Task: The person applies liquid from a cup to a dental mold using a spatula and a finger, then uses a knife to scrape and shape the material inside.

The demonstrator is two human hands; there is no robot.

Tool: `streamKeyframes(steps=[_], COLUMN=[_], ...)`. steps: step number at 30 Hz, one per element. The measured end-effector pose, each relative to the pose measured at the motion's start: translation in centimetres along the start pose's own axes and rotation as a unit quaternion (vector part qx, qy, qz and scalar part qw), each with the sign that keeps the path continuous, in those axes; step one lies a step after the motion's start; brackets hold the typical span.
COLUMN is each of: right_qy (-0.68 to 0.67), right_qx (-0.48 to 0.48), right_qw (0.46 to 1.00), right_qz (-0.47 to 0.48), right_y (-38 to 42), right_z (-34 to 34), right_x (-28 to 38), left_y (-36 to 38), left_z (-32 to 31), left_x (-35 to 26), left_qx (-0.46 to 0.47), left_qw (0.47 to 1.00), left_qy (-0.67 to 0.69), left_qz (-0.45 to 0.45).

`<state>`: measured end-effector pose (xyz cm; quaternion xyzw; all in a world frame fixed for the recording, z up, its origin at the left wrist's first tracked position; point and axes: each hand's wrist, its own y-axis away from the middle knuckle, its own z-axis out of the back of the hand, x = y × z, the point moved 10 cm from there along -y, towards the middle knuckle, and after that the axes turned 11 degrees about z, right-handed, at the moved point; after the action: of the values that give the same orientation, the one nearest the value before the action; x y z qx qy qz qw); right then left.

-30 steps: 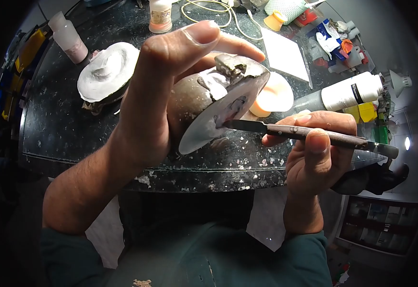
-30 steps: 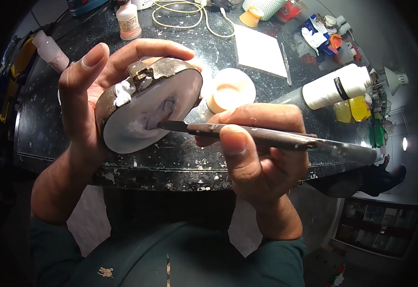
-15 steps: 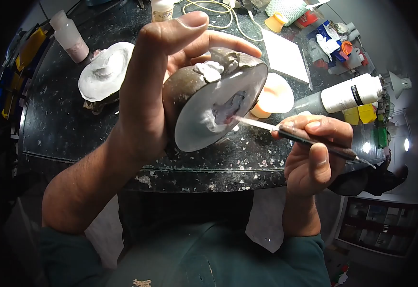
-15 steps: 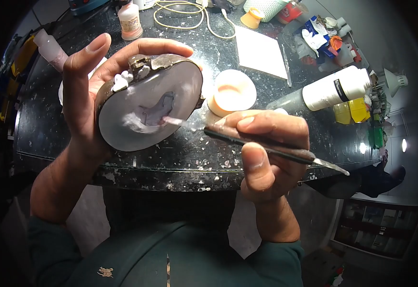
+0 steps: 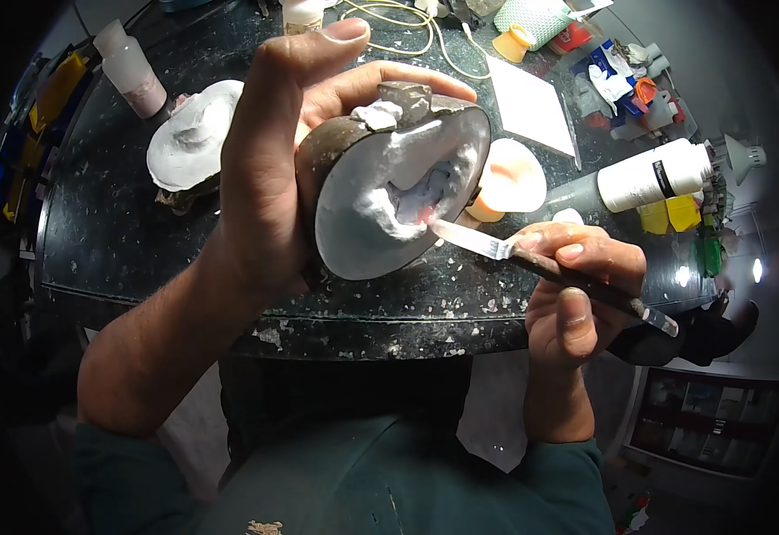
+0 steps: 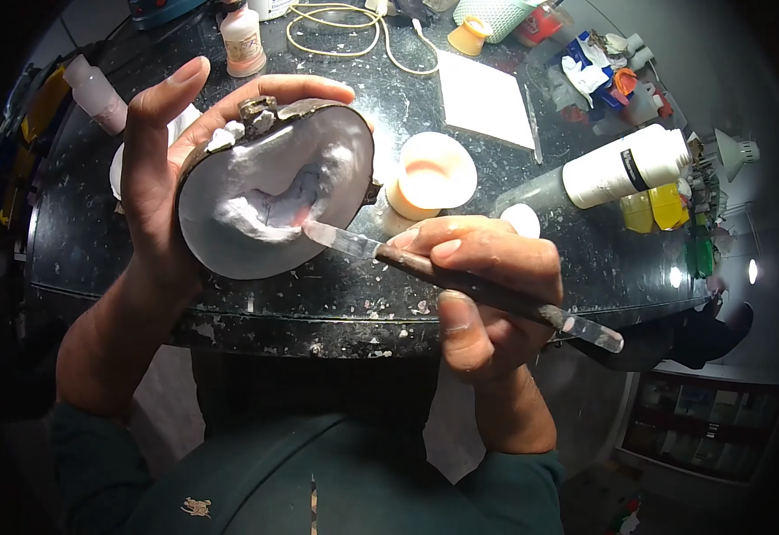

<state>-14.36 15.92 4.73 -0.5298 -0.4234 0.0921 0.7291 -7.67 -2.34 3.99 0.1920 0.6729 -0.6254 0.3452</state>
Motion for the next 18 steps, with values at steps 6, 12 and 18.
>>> streamKeyframes(steps=[6,12,18], right_qy=[0.098,0.363,0.560], right_qx=[-0.028,-0.004,0.122], right_qw=[0.995,0.884,0.688], right_qz=[0.000,-0.295,-0.446], right_y=[-1.0,-0.7,6.0], right_z=[2.6,11.7,18.3], right_x=[1.7,2.0,-0.7], left_y=[0.3,0.8,0.3], left_z=[0.2,0.6,0.8], left_x=[2.9,4.7,3.5], left_qx=[-0.074,-0.114,-0.097], left_qw=[0.948,0.887,0.938], left_qy=[0.131,0.239,0.170], left_qz=[0.279,0.378,0.285])
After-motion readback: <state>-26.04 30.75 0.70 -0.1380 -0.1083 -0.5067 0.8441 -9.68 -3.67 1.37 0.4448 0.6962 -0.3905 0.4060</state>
